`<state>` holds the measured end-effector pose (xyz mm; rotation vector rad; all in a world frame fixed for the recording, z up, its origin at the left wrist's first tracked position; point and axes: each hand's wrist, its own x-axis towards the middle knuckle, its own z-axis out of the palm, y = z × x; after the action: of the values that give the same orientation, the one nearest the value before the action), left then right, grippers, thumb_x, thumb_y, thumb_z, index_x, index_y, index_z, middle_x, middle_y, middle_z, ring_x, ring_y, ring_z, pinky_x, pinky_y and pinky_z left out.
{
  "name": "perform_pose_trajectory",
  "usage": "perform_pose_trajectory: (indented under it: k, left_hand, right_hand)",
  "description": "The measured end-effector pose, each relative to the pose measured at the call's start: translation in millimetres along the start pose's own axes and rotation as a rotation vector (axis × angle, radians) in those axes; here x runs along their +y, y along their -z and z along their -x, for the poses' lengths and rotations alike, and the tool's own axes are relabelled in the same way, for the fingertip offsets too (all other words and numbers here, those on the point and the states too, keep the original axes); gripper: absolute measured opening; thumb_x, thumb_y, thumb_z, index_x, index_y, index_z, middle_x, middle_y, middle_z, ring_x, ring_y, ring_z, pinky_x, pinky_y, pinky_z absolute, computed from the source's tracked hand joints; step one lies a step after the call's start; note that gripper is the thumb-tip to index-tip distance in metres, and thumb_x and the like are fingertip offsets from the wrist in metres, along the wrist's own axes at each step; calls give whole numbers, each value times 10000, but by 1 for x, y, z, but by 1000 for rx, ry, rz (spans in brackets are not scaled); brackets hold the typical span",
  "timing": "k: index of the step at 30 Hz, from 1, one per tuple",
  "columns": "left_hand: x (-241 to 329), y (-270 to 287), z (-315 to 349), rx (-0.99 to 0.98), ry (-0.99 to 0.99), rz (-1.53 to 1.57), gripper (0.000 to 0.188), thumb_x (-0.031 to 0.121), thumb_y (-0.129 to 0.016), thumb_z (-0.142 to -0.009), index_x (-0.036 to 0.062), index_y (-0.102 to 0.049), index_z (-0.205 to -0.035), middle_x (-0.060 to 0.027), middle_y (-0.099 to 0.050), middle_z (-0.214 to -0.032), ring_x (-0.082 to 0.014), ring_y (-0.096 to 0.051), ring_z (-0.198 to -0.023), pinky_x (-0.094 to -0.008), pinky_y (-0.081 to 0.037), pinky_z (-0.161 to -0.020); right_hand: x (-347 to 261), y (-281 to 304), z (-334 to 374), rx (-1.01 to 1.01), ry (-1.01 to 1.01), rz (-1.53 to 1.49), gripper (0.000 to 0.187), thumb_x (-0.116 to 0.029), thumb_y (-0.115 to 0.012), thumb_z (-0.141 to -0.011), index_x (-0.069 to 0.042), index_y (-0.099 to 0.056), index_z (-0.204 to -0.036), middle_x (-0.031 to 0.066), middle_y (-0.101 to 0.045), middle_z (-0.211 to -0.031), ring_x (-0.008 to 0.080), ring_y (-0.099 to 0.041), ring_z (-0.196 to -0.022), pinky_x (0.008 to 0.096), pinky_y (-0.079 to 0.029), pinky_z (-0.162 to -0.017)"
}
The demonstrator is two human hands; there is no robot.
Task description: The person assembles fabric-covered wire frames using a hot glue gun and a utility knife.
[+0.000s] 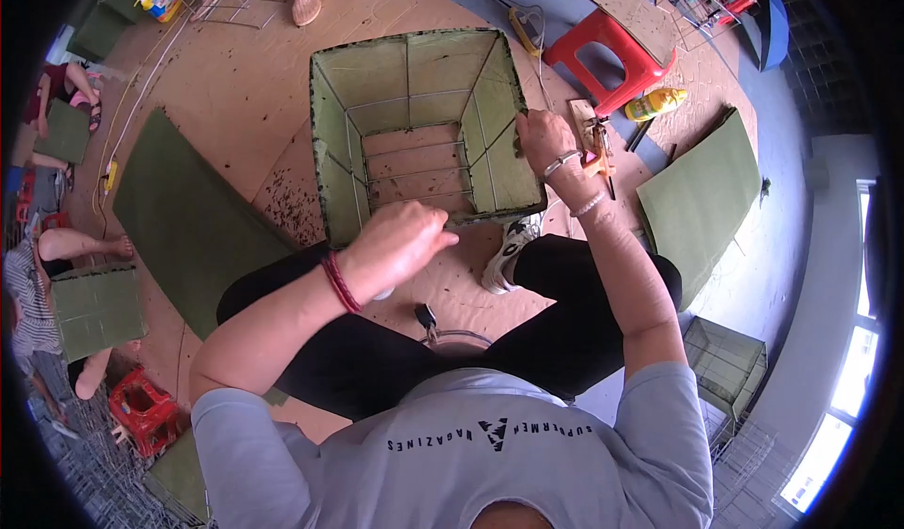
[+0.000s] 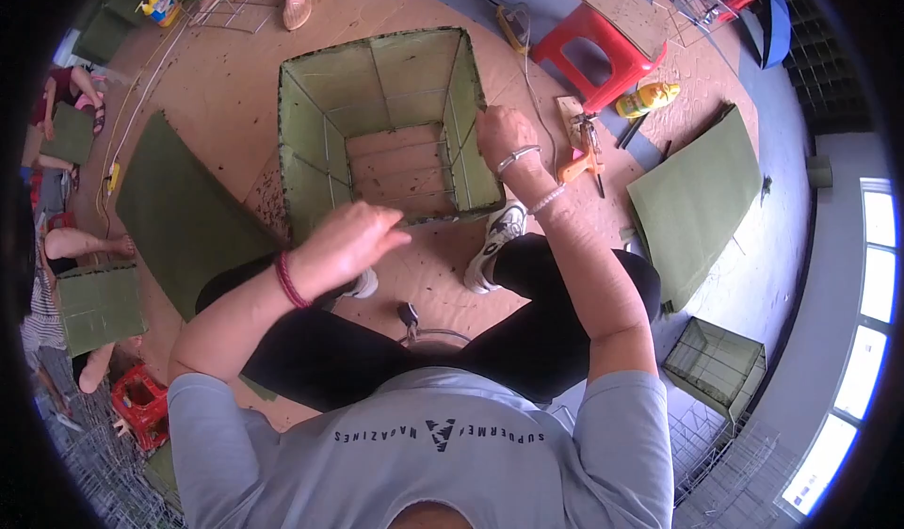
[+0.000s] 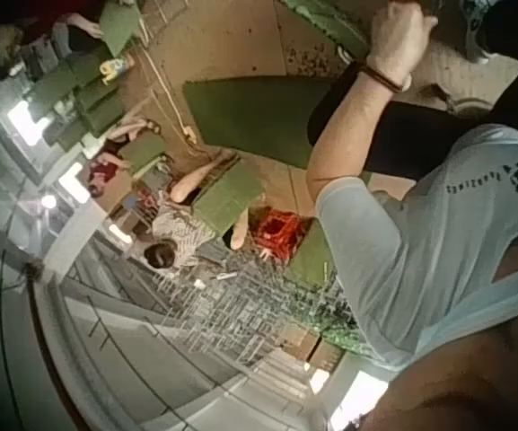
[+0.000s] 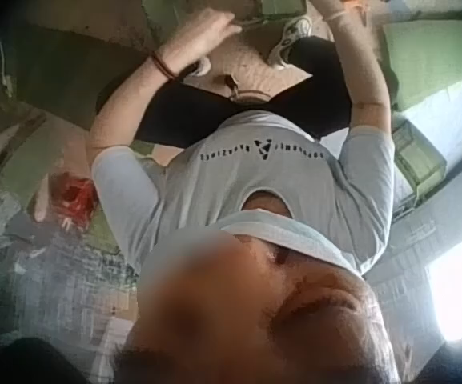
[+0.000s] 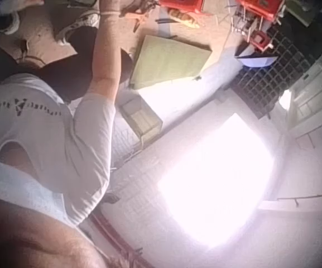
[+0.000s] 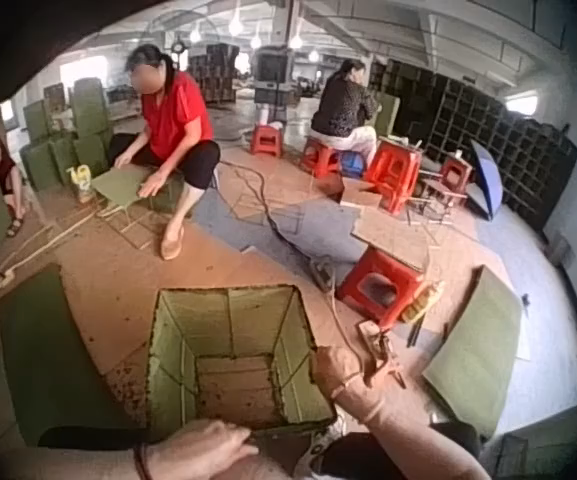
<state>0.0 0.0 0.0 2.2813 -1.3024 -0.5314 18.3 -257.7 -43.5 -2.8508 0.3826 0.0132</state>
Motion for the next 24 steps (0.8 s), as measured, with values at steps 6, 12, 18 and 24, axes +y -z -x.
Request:
perform_pose_trajectory:
  k: [6, 12, 18, 24]
  left_hand:
    - [9, -1, 4, 50, 46, -59, 186, 146, -579, -831, -14, -527, -751, -210, -571, -619, -370, -588, -608, -431, -467, -550]
    - [10, -20, -4, 235, 80, -171, 190, 137, -583, -822, 7, -520, -699, -211, -561, -615, -384, -572, -600, -443, -449, -518]
    - [12, -27, -5, 308, 84, -228, 215, 158, -597, -810, 17, -520, -667, -208, -560, -610, -386, -571, -590, -451, -446, -503]
    - [9, -9, -20, 380, 70, -278, 219, 160, -570, -830, 15, -547, -667, -211, -561, -583, -376, -596, -589, -437, -469, -509]
  right_hand:
    - [-11, -3, -1, 15, -49, -53, 315, -241, -444, -854, 3, -637, -800, 235, -626, -802, 379, -619, -787, 446, -492, -727]
    - [-16, 12, -17, -84, -76, -85, 268, -220, -501, -816, -1, -648, -866, 224, -638, -895, 355, -625, -874, 412, -502, -771]
    - [-28, 4, -54, 37, -130, -234, 248, -217, -591, -792, 2, -649, -893, 212, -640, -933, 330, -623, -917, 384, -511, -769]
    - [-28, 10, -87, 196, 19, -230, 135, -89, -548, -750, 6, -639, -781, 214, -639, -853, 340, -626, -852, 405, -507, -750]
